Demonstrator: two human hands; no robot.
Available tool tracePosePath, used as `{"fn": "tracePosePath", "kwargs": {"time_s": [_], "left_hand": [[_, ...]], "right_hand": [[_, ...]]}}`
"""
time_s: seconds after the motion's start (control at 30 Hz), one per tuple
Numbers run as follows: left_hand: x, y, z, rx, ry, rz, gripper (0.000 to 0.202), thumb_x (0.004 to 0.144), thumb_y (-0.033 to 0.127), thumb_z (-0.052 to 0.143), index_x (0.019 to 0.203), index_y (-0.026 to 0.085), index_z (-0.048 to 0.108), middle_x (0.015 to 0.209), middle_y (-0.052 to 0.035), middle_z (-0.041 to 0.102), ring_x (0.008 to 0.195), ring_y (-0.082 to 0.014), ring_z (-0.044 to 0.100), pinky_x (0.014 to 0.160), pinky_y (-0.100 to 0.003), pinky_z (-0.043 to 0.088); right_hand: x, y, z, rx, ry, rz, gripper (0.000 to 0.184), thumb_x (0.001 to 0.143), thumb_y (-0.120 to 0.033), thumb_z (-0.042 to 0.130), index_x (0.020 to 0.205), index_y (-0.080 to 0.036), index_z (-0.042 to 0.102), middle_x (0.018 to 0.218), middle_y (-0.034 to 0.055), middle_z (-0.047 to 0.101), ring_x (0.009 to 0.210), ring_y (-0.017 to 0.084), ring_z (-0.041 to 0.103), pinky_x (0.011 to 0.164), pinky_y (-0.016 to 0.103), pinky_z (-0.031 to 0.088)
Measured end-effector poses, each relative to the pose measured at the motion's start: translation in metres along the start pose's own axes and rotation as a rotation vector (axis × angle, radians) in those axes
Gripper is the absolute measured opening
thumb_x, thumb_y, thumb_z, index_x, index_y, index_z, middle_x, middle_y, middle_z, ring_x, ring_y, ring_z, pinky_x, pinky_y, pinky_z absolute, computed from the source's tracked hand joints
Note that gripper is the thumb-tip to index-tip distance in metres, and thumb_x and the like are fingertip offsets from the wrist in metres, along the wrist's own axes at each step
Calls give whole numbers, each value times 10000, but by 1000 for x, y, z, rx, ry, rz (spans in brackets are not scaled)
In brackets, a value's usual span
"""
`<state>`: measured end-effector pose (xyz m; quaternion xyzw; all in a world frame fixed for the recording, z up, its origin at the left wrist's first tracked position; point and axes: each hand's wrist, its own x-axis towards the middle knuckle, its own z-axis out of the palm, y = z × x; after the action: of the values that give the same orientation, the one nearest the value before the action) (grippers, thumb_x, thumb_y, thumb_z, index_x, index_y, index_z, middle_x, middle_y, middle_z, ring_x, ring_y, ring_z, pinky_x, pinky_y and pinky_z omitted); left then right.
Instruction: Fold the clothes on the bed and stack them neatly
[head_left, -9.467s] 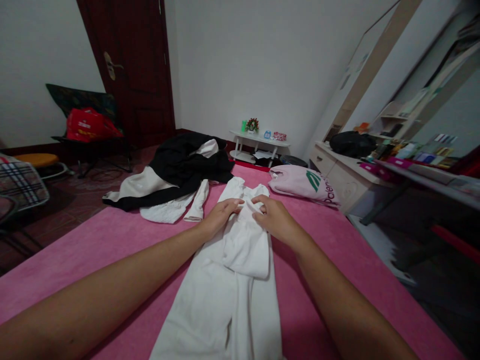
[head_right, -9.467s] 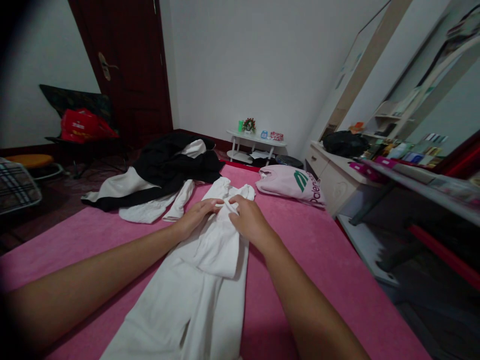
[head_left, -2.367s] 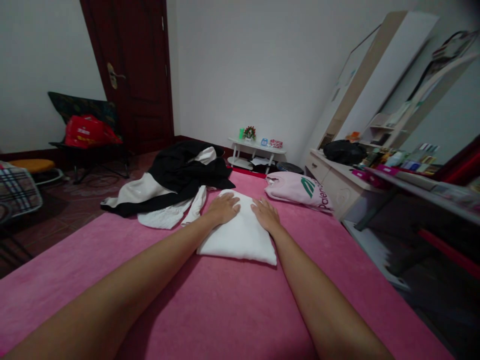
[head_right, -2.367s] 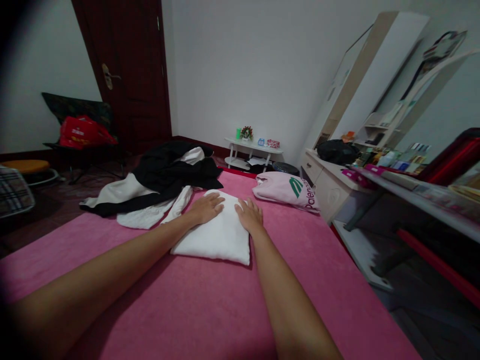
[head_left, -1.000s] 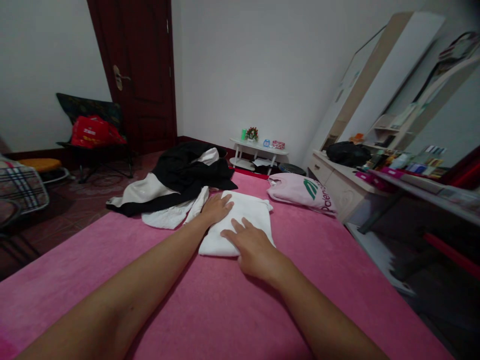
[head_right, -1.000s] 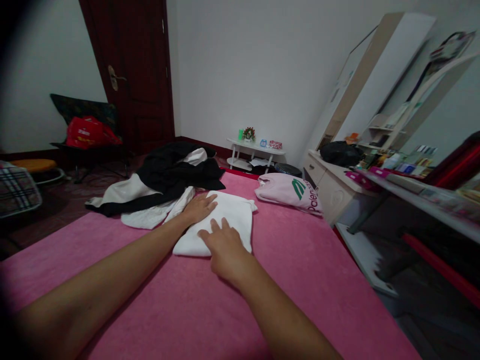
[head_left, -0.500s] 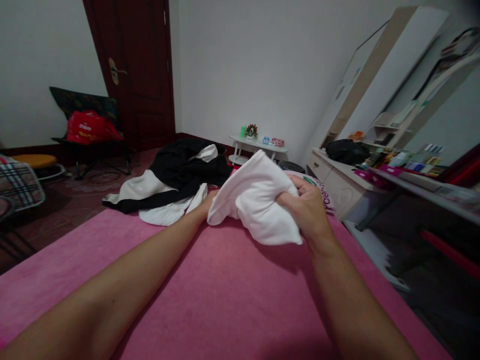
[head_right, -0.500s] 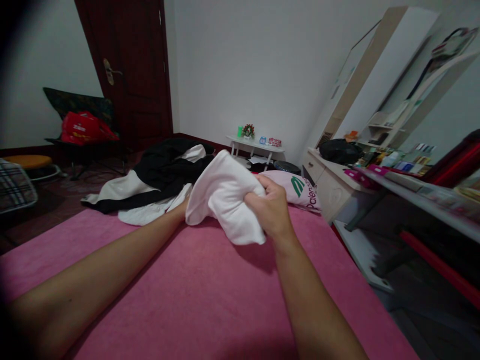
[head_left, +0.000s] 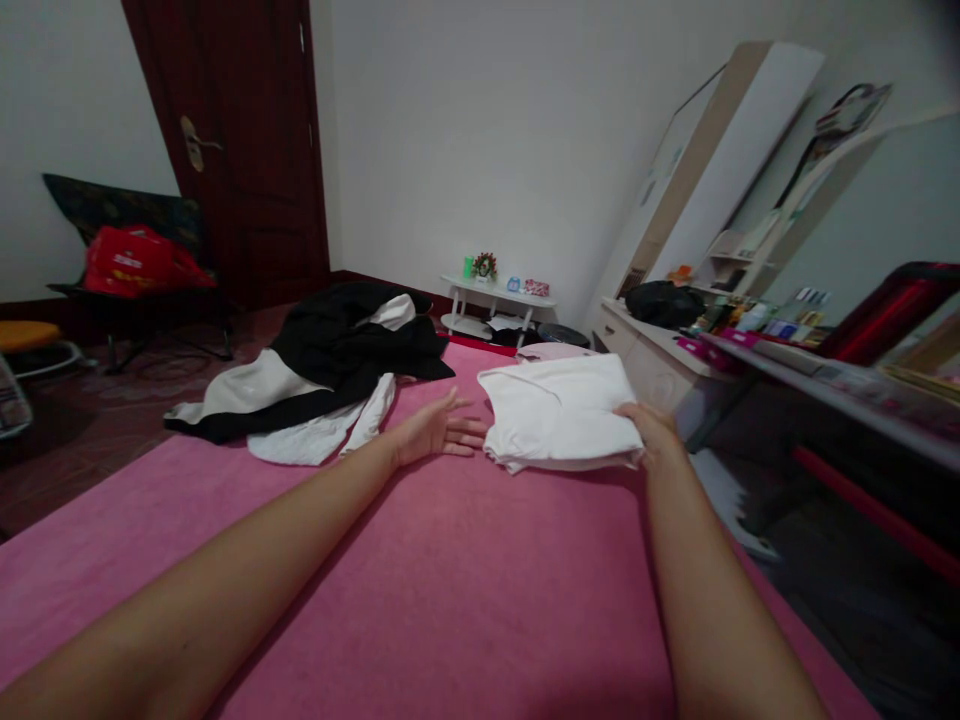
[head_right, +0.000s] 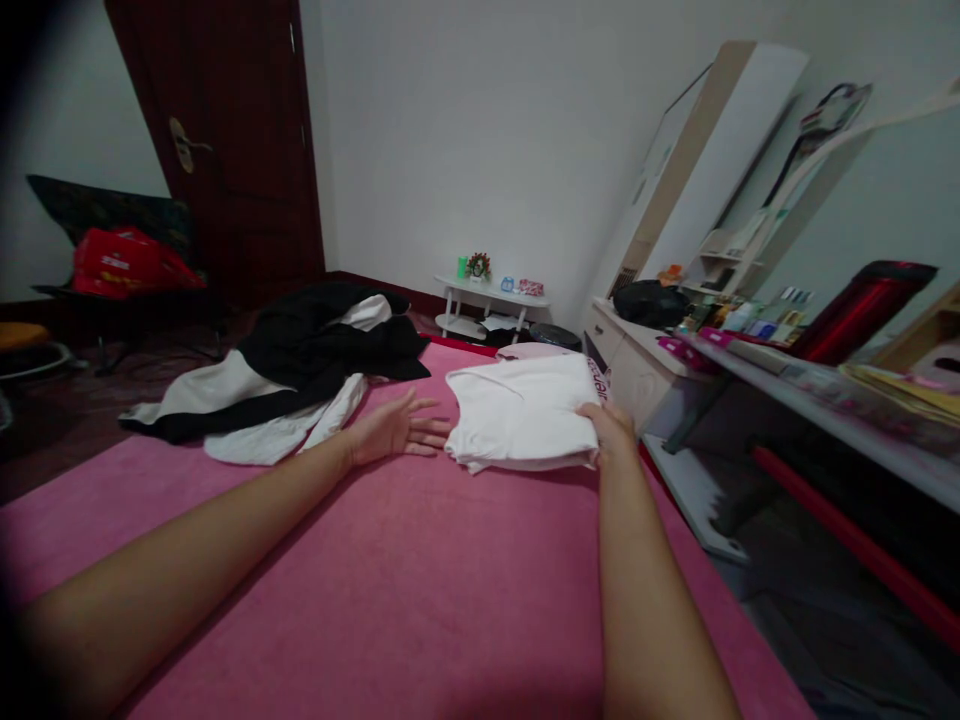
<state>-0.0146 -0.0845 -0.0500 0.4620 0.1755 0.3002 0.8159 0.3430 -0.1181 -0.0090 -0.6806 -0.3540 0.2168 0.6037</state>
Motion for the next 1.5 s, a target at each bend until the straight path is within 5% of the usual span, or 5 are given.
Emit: {"fn": "tracePosePath", "kwargs": {"time_s": [0.2, 0.53, 0.93, 1.3, 1.5], "left_hand": [[4, -13, 8, 264, 107, 27, 590, 813, 423, 656, 1299, 154, 458, 1226, -222, 596, 1022, -274, 646, 879, -410, 486], [10, -21, -1, 259, 154, 58, 481, 807, 290, 687, 1218, 123, 502, 1115, -187, 650, 896, -204, 679, 794, -339, 533], [13, -28, -5, 296, 147, 96, 477, 783, 280, 711, 1183, 104, 521, 1099, -174, 640, 856, -188, 678, 803, -342, 531], [12, -26, -1, 363, 168, 79, 390, 752, 312, 735, 1051, 94, 612, 1017, -136, 657, 837, -167, 666, 792, -310, 518], [13, -27, -2, 375, 160, 79, 375, 748, 317, 738, 1028, 91, 630, 991, -128, 664, 815, -152, 659, 763, -281, 520]], "right_hand": [[2, 43, -15, -85, -56, 124, 551, 499, -230, 783, 1021, -101, 664, 785, 88, 704, 585, 185, 623, 460, 265, 488], [23, 67, -8, -13, 362, -535, 569, 604, -260, 648, 1152, -109, 641, 1134, 132, 648, 978, 233, 606, 859, 356, 491], [26, 80, -33, -487, 471, -285, 535, 634, -345, 665, 1142, -179, 662, 1107, 136, 637, 939, 268, 594, 859, 408, 469], [34, 87, -45, -123, 662, -316, 520, 590, -216, 658, 1099, -116, 683, 1076, 118, 681, 935, 256, 623, 850, 353, 491], [13, 70, -42, -652, 578, -296, 404, 734, -285, 598, 1125, -214, 667, 1185, 123, 630, 1139, 327, 509, 987, 559, 338]]}}
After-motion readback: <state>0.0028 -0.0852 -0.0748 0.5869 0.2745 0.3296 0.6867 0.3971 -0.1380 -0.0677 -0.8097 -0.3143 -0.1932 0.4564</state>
